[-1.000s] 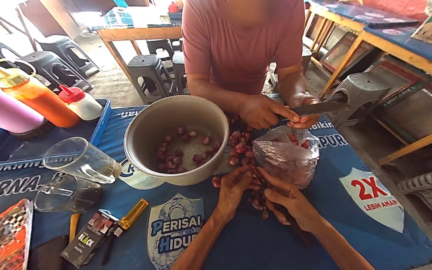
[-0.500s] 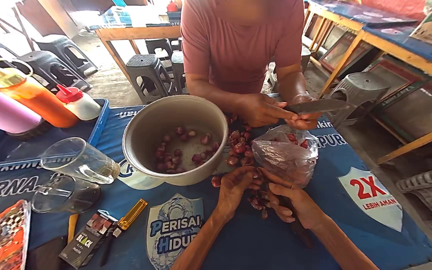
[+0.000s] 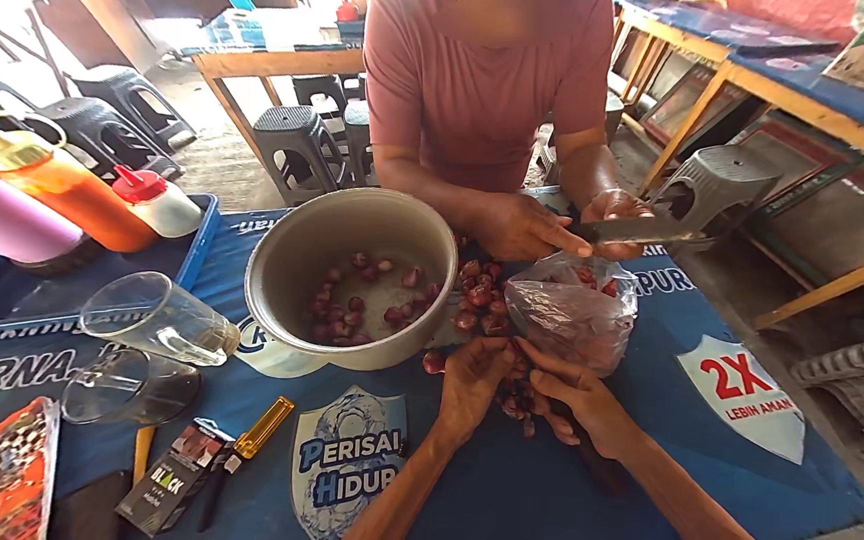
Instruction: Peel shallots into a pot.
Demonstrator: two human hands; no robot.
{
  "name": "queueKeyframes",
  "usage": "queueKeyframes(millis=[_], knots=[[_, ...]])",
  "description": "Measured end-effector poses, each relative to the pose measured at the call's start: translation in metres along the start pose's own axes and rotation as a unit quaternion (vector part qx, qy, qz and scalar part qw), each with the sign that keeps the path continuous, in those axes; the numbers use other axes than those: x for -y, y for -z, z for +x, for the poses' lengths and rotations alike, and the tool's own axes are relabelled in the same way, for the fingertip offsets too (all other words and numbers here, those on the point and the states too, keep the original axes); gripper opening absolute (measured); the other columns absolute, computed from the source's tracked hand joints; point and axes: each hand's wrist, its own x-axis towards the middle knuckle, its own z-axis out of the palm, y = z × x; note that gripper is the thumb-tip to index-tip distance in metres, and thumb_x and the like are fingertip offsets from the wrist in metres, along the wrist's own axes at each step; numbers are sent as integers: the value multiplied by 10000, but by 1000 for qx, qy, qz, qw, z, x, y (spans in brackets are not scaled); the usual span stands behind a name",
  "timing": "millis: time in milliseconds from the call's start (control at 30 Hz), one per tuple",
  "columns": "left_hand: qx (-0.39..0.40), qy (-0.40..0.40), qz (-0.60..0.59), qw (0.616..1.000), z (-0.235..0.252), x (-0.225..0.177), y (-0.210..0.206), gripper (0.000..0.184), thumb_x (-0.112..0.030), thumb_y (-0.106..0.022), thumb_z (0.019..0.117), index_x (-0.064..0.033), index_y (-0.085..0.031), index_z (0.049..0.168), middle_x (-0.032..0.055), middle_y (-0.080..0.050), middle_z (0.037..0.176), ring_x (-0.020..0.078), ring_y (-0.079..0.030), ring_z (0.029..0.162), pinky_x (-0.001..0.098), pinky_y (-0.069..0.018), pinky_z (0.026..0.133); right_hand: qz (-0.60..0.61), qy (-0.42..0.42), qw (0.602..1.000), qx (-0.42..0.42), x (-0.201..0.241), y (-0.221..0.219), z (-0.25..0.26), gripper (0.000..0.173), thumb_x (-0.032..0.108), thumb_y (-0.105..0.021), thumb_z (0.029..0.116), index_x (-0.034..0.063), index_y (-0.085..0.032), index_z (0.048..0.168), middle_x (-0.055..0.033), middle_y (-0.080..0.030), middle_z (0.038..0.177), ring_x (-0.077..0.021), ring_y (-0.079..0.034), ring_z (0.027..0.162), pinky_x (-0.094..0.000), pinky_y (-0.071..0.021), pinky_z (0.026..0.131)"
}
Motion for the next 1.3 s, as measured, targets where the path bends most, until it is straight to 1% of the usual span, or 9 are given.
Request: queueKeyframes(millis=[133,267,633,700,800,867,967,1067,1300], knots=[[3,-3,-5,1000,1,0,1,180,9,-596,979,86,-633,1137,80,-745,940,151,-744,825,314,-634,802,111,-49,991,61,2,7,2,569,185,-394,1052,177,-304,1614,30,-513,659,-40,-453,409,-174,-395,349],[-3,-4,-17,1000,1,-1,0,172,10,-594,983,84,-631,1134,77,-748,937,151,-746,818,314,-635,800,117,-44,987,101,1,11,2,618,173,-412,1040,190,-240,1634,17,-539,684,-44,-475,421,-170,-409,359],[-10,-36,20,999,-2,3,-1,149,22,-649,943,75,-653,1082,68,-741,911,112,-730,798,267,-622,774,66,-25,997,4,-1,-1,1,495,142,-461,1060,119,-439,1555,-14,-596,707,-53,-468,410,-187,-418,354],[-7,-34,17,999,-2,3,-2,147,16,-640,954,77,-652,1087,70,-743,915,116,-732,805,273,-623,780,85,-38,996,10,0,0,1,502,153,-443,1063,127,-420,1565,-9,-590,706,-52,-470,410,-185,-416,350],[1,-22,0,1000,-2,1,0,165,16,-605,975,83,-635,1124,77,-748,938,142,-744,829,300,-631,803,159,-64,983,66,1,6,4,552,186,-391,1054,185,-316,1601,44,-511,666,-22,-463,418,-153,-401,356],[4,-18,-4,1000,0,0,0,181,23,-581,982,88,-625,1145,85,-746,952,153,-746,841,313,-633,812,181,-67,977,92,0,11,4,555,192,-376,1057,205,-288,1605,47,-505,685,-15,-463,432,-143,-400,366],[3,-19,10,1000,1,1,1,207,15,-574,985,99,-621,1168,88,-741,972,142,-741,847,310,-630,814,104,-42,992,64,1,7,1,576,166,-412,1045,173,-306,1611,24,-543,682,-37,-467,419,-169,-405,357],[-8,-19,22,1000,0,2,2,181,14,-584,974,93,-626,1132,75,-738,936,123,-733,824,295,-624,799,46,-14,997,53,-1,2,0,585,143,-462,1043,167,-322,1611,7,-593,736,-47,-487,435,-181,-432,372],[-18,-38,41,998,-3,3,-2,163,11,-631,956,85,-659,1099,81,-739,936,101,-726,819,256,-616,787,37,-15,999,-1,-2,-2,0,509,146,-474,1054,117,-429,1560,1,-585,702,-52,-465,407,-191,-427,356]])
